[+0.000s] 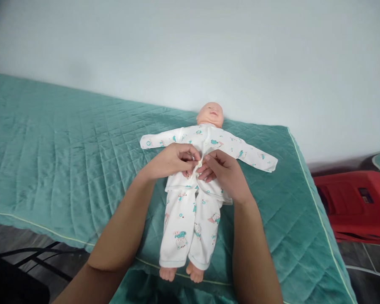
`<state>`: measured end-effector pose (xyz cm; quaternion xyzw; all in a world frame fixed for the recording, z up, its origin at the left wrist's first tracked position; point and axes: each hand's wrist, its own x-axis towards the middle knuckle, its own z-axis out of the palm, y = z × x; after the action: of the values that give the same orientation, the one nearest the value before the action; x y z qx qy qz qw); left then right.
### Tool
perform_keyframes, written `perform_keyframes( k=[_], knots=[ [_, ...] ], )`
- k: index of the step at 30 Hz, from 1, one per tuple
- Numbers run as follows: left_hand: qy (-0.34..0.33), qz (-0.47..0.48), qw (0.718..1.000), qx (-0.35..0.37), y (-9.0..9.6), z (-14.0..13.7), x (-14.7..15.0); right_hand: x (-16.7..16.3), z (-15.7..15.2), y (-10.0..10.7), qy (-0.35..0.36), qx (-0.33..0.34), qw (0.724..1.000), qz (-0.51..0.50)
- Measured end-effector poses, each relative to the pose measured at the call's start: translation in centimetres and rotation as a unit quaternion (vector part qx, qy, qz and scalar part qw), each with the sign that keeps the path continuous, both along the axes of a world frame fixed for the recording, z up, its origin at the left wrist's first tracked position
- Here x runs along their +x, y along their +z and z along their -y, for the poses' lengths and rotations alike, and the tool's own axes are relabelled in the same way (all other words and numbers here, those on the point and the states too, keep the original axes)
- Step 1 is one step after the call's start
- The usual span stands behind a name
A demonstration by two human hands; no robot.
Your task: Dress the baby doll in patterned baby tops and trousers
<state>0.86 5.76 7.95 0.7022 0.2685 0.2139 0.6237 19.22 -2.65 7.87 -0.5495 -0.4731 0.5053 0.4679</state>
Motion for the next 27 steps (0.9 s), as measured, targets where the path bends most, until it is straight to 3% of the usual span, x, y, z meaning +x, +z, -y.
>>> perform_keyframes(
  k=[8, 16, 22, 27],
  knots=[
    [-0.039, 0.007, 0.998, -0.056, 0.3, -0.5, -0.6, -0.4, 0.0, 0.2, -0.006, 0.000, 1.000, 0.014],
    [-0.059, -0.029, 0.998, -0.025, 0.7, -0.5, -1.2, 0.1, -0.1, -0.4, -0.013, 0.045, 0.998, -0.037],
    [-0.038, -0.016, 0.999, -0.032, 0.7, -0.5, -1.2, -0.2, -0.4, -1.3, -0.128, 0.174, 0.975, -0.044],
    [-0.034, -0.037, 0.998, -0.022, 0.8, -0.4, -1.2, -1.0, -0.4, -1.6, -0.173, 0.200, 0.962, 0.061]
  ],
)
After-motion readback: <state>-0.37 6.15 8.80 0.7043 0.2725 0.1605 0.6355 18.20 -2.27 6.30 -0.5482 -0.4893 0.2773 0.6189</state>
